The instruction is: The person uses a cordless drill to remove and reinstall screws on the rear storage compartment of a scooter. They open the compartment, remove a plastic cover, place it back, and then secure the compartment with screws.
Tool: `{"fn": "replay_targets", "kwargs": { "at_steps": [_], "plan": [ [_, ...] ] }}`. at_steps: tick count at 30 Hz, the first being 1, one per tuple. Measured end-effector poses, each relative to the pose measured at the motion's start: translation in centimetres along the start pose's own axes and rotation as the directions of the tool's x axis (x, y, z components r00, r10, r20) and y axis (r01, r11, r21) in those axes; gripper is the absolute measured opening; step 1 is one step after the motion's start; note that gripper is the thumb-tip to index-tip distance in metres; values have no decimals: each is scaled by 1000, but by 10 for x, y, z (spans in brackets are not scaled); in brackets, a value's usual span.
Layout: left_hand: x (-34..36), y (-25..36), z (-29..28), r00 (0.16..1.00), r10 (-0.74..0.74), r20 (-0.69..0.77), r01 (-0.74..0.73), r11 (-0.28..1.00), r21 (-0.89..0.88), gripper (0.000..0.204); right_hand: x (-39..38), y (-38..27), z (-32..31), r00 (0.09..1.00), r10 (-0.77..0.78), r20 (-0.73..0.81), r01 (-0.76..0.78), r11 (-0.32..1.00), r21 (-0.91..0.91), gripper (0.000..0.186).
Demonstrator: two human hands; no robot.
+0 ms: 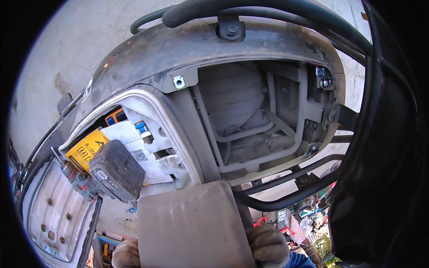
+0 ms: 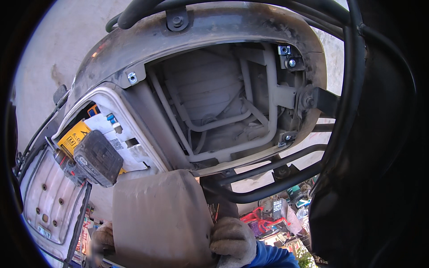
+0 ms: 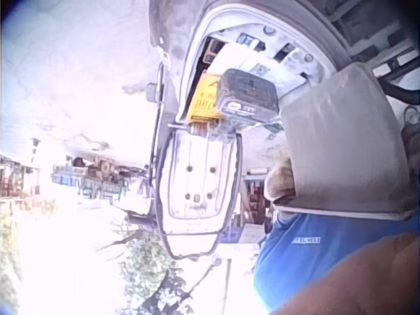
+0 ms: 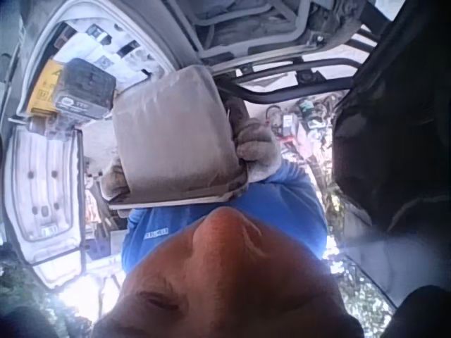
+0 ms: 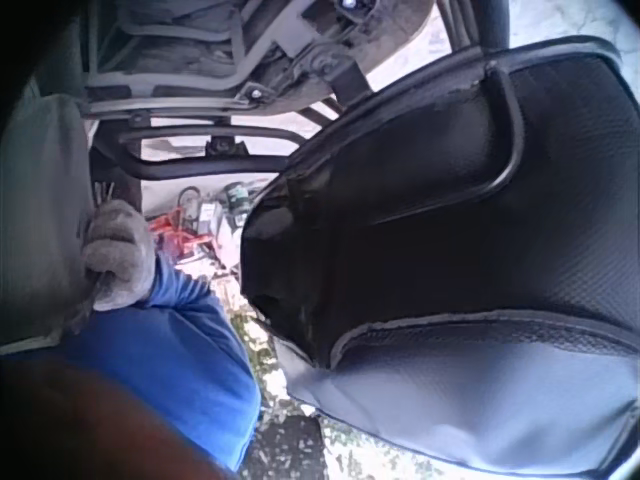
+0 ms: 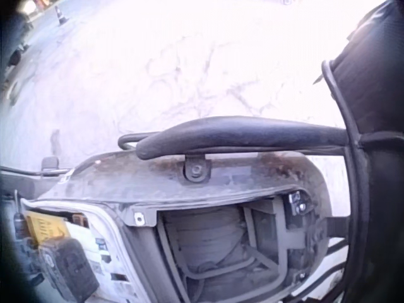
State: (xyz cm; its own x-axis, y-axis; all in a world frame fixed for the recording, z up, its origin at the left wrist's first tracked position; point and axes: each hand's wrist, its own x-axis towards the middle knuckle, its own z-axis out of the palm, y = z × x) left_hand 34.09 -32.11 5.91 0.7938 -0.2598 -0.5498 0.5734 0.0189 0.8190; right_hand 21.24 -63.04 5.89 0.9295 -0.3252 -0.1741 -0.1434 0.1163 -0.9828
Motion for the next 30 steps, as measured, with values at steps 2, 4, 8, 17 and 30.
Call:
{"fn": "replay_targets", "kwargs": {
  "at_steps": [2,4,8,17,30],
  "plan": [
    [4,1,0,1000,-15,-10,15,1000,20,50,5,1,-9,997,37,63,-37,999,3,53],
    [7,1,-1,999,-30,-15,30,999,39,49,10,0,-13,993,58,105,-59,998,12,51],
    [15,-1,1,998,-56,-19,57,996,69,48,2,6,-18,987,50,154,-60,996,59,50],
    [34,-4,4,995,-98,-5,97,982,159,47,-12,17,-25,978,6,211,-26,995,94,43],
    [46,-10,13,986,-169,7,162,952,260,44,5,18,-21,971,20,237,-52,990,129,34]
  ]
}}
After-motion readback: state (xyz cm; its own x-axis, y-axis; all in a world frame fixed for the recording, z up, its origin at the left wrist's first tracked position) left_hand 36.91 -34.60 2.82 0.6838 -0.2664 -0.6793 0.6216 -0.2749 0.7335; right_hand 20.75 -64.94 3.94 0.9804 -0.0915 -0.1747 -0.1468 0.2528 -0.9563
